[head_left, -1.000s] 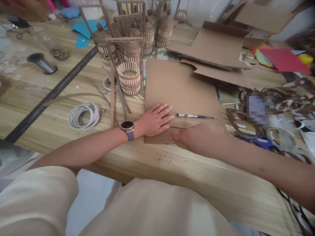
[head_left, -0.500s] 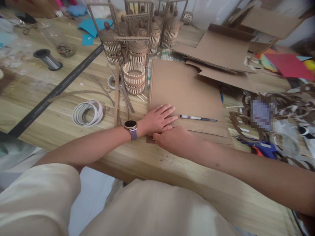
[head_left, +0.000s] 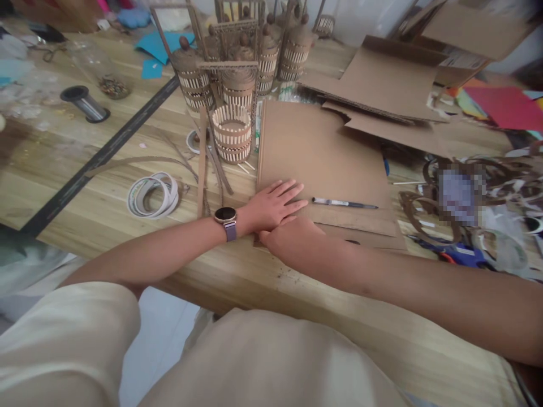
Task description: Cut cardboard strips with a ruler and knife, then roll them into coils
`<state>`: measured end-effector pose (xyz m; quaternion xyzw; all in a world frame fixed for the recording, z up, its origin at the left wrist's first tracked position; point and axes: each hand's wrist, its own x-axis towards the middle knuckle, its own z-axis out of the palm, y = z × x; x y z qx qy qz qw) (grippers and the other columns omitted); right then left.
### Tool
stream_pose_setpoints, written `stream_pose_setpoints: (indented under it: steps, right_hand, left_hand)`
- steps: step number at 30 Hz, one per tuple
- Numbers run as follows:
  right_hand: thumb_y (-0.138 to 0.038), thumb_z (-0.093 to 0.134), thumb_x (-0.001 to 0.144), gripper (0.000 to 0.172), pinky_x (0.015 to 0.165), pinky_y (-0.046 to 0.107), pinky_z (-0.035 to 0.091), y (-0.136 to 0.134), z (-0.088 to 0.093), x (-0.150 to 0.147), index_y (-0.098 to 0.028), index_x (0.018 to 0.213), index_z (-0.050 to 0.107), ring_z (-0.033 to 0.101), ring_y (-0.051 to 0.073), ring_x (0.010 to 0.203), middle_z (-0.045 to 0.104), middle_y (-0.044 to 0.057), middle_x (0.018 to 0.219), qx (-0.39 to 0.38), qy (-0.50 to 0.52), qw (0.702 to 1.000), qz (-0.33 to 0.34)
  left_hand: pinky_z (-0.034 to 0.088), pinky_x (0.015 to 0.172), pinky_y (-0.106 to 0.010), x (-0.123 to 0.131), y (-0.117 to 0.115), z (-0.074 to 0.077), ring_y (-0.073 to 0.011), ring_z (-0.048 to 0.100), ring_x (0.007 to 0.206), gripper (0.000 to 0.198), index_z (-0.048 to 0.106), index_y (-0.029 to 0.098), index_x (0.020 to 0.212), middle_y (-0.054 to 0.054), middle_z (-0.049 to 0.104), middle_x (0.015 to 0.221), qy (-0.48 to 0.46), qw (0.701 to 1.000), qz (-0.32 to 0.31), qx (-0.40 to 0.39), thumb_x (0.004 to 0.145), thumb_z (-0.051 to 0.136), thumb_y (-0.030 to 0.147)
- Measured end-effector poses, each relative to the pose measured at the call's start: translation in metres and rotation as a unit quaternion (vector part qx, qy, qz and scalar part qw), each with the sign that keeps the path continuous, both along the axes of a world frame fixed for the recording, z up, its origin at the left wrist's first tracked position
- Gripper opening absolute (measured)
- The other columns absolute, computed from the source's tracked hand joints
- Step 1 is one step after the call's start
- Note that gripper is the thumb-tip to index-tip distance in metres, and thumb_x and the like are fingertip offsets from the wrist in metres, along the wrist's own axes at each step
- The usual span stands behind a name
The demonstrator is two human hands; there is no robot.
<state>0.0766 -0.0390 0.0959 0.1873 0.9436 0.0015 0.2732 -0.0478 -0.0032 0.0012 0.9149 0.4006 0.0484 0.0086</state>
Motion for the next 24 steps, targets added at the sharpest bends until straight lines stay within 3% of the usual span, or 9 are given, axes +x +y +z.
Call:
stream_pose_setpoints:
  steps: [8, 17, 24]
  right_hand:
    - [0.002, 0.049, 0.082, 0.036, 0.062, 0.028, 0.048, 0.006, -0.023, 0.015, -0.015, 0.109, 0.065, 0.072, 0.024, 0.082, 0.075, 0.012, 0.089, 0.021, 0.016, 0.999, 0.033]
    - [0.004, 0.045, 0.085, 0.036, 0.054, 0.024, 0.037, 0.009, -0.009, 0.032, -0.013, 0.111, 0.063, 0.070, 0.020, 0.075, 0.074, 0.011, 0.086, 0.023, -0.038, 0.999, 0.007]
    - [-0.001, 0.042, 0.091, 0.032, 0.055, 0.027, 0.037, 0.018, -0.003, 0.043, -0.014, 0.111, 0.064, 0.068, 0.020, 0.070, 0.073, 0.010, 0.083, 0.022, -0.036, 0.999, -0.002]
  left_hand:
    - [0.022, 0.119, -0.049, 0.001, -0.001, -0.003, -0.0326, 0.026, 0.148, 0.046, 0.045, 0.019, 0.147, -0.013, 0.033, 0.160, -0.009, 1.000, -0.012, 0.013, 0.103, 0.041, 0.035]
    - [0.021, 0.119, -0.051, 0.002, -0.002, -0.005, -0.0357, 0.026, 0.148, 0.050, 0.046, 0.016, 0.146, -0.015, 0.033, 0.159, -0.014, 1.000, -0.015, 0.021, 0.103, 0.040, 0.040]
    - [0.020, 0.119, -0.050, 0.003, -0.003, -0.004, -0.0352, 0.026, 0.147, 0.051, 0.046, 0.016, 0.147, -0.014, 0.034, 0.159, -0.016, 1.000, -0.007, 0.024, 0.103, 0.038, 0.042]
